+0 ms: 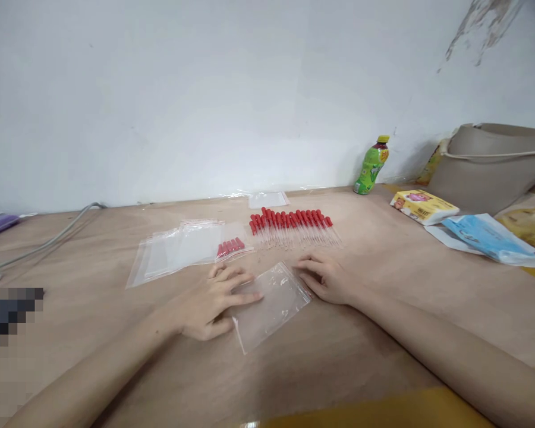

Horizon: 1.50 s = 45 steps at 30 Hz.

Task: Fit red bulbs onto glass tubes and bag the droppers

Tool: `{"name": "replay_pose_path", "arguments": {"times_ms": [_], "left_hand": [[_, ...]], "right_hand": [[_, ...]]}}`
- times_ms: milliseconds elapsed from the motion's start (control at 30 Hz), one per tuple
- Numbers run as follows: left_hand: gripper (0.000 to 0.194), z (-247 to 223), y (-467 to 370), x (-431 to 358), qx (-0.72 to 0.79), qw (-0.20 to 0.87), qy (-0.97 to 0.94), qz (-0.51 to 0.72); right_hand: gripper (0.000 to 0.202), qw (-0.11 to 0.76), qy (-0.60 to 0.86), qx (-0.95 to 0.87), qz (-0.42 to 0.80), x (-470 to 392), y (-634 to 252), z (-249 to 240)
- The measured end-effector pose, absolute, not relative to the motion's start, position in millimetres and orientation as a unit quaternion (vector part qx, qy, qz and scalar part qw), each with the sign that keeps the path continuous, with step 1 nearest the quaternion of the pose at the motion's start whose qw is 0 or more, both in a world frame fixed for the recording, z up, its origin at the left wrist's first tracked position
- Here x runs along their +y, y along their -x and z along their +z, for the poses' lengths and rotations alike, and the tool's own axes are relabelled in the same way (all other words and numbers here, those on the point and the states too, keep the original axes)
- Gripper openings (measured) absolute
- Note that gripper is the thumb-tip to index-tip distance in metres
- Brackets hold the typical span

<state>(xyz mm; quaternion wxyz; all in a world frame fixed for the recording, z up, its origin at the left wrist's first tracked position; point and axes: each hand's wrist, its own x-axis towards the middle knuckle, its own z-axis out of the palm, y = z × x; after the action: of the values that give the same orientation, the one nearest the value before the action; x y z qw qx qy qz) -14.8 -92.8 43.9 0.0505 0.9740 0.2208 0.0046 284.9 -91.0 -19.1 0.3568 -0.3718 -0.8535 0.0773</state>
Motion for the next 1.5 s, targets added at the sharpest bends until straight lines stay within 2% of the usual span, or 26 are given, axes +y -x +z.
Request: {"name": "replay_pose_path", "arguments": {"times_ms": [100,267,500,733,967,1100,1233,1267,1367,1433,1500], "left_hand": [[0.071,52,12,-105,0.269,0.085,-0.959,-0.022],[0.065,31,-15,-132,0.387,0.092,-0.917,-0.004],[0.074,13,-19,-102,0.32,0.054,-0.946,-0.005],[0.07,15,-13,-84,0.285,0.044,-0.956,0.054],[0.05,11,1,-91,0.304,0.057,-0.947,0.087],[0.047,9,5,-91,0.324,0.088,-0.938,0.084],[0.047,8,3,-91,0.326,0.101,-0.936,0.091],[0.047,7,3,-90,0.326,0.101,-0.935,0.094],[0.047,6,3,-90,0.329,0.098,-0.933,0.105],[0.047,6,3,-90,0.329,0.098,-0.933,0.108],[0.047,6,4,-90,0.328,0.1,-0.933,0.108]], "right_hand": [[0.024,0.351,0.353,-0.864,0.075,-91,-287,-20],[0.025,0.349,0.303,-0.881,0.103,-92,-287,-18],[0.027,0.26,0.238,-0.93,0.106,-97,-289,0],[0.059,0.143,0.192,-0.968,0.081,-102,-285,7],[0.048,0.125,0.217,-0.964,0.088,-96,-293,7],[0.037,0.153,0.257,-0.939,0.169,-93,-299,5],[0.031,0.262,0.338,-0.865,0.265,-75,-309,0],[0.03,0.304,0.391,-0.828,0.262,-66,-313,0],[0.026,0.401,0.612,-0.665,0.148,-33,-332,1],[0.024,0.361,0.736,-0.565,0.094,-11,-346,4],[0.026,0.269,0.801,-0.523,0.109,6,-356,8]]}}
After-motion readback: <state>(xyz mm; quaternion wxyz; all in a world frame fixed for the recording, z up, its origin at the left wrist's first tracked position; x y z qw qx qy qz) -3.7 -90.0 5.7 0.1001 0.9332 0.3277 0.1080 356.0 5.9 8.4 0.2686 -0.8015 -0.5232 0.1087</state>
